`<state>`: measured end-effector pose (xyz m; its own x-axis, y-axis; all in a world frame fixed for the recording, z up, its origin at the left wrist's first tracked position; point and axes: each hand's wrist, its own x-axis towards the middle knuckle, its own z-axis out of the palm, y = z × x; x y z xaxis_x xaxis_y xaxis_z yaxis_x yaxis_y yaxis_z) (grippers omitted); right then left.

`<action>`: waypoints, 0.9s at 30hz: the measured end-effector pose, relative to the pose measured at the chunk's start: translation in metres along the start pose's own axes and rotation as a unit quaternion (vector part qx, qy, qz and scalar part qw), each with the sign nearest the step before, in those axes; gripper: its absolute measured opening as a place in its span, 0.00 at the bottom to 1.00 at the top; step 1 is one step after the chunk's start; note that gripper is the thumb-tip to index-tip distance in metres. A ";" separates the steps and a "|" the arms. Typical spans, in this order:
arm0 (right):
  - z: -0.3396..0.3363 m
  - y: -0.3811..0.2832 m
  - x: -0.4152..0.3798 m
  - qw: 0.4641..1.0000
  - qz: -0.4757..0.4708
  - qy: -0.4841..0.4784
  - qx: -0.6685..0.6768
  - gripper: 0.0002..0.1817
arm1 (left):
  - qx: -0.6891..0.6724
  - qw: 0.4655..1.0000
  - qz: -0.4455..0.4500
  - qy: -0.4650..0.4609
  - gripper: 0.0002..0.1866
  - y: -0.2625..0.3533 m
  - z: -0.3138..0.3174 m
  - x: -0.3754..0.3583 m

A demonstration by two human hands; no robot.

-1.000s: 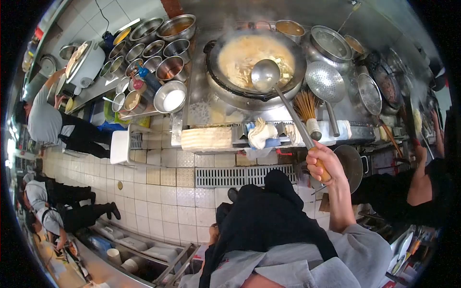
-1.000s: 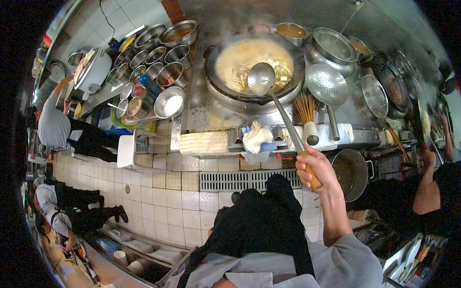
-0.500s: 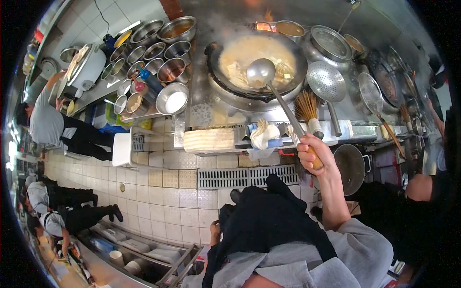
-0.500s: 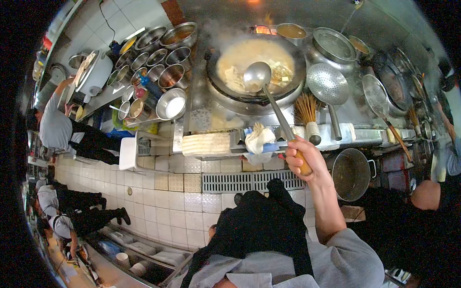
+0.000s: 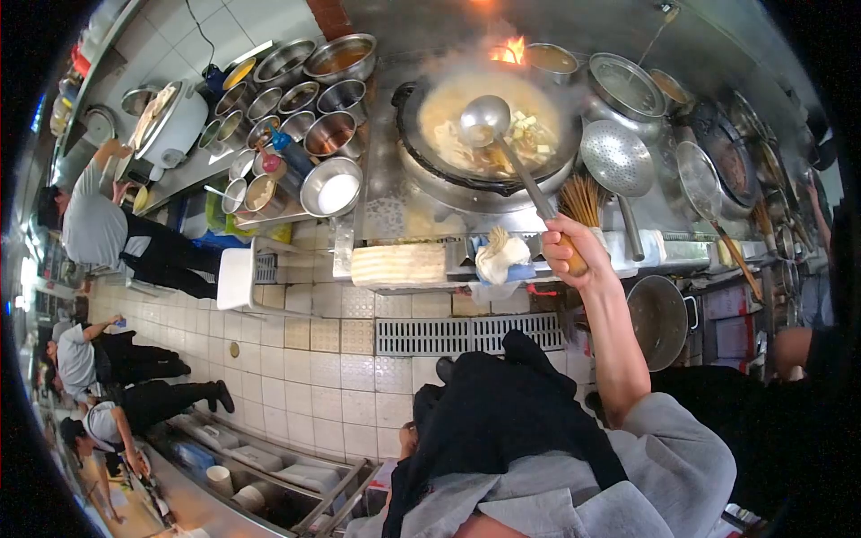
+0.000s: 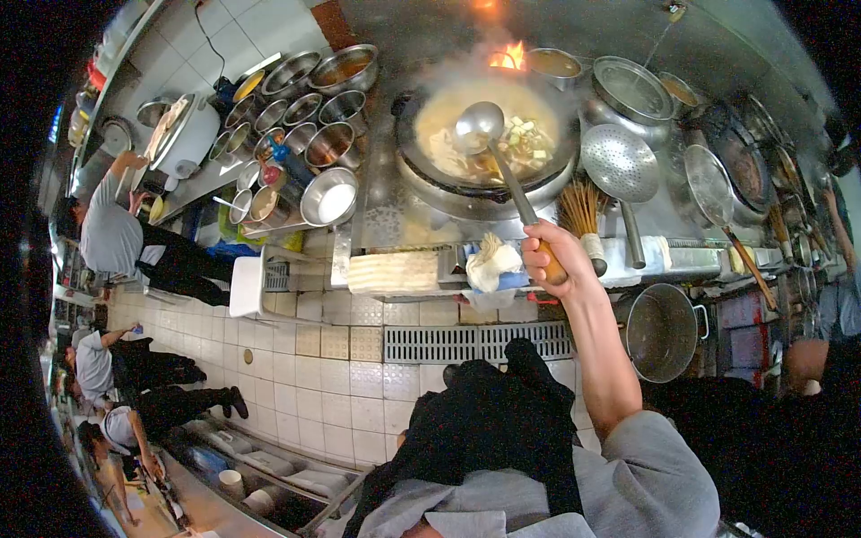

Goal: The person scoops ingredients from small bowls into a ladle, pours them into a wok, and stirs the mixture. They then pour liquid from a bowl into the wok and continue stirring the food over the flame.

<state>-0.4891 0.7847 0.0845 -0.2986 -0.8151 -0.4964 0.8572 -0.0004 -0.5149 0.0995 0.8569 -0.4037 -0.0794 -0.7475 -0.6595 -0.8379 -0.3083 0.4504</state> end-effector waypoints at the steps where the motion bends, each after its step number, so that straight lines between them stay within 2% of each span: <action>1: 0.000 0.000 0.003 1.000 0.001 0.003 -0.005 0.08 | -0.040 0.999 0.001 0.001 0.19 0.010 -0.007 -0.008; 2: 0.001 0.000 0.004 1.000 0.005 0.002 -0.001 0.08 | -0.080 0.997 0.002 0.003 0.19 0.018 -0.013 -0.014; 5: 0.000 0.000 0.005 1.000 0.018 -0.007 0.010 0.08 | -0.062 0.998 0.000 0.031 0.19 0.034 -0.018 -0.021; 8: -0.001 0.003 0.003 0.999 0.028 -0.018 0.010 0.08 | -0.088 0.995 -0.034 0.031 0.19 0.086 -0.043 -0.047; 11: 0.000 0.006 0.001 0.999 0.032 -0.021 -0.003 0.09 | -0.087 0.996 -0.006 0.019 0.20 0.071 -0.040 -0.035; 14: 0.000 0.008 -0.003 0.999 0.035 -0.036 -0.006 0.14 | -0.079 0.996 -0.041 0.024 0.20 0.092 -0.043 -0.042; 17: 0.004 0.009 -0.016 0.998 0.037 -0.043 -0.009 0.15 | -0.155 0.988 -0.003 0.006 0.20 0.067 -0.036 -0.030; 20: 0.011 0.009 -0.032 0.998 0.032 -0.046 -0.039 0.15 | -0.097 0.994 -0.039 0.031 0.21 0.095 -0.047 -0.047; 23: 0.019 0.010 -0.047 0.994 0.028 -0.058 -0.085 0.19 | -0.014 0.999 -0.011 0.042 0.22 0.070 -0.032 -0.029; 27: 0.030 0.011 -0.062 0.984 0.014 -0.070 -0.162 0.24 | -0.027 0.999 0.005 0.023 0.22 0.059 -0.030 -0.021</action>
<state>-0.4488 0.8181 0.1302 -0.1957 -0.8844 -0.4238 0.6789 0.1897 -0.7093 0.0678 0.8361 -0.3451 -0.0621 -0.7765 -0.6270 -0.8070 -0.3307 0.4893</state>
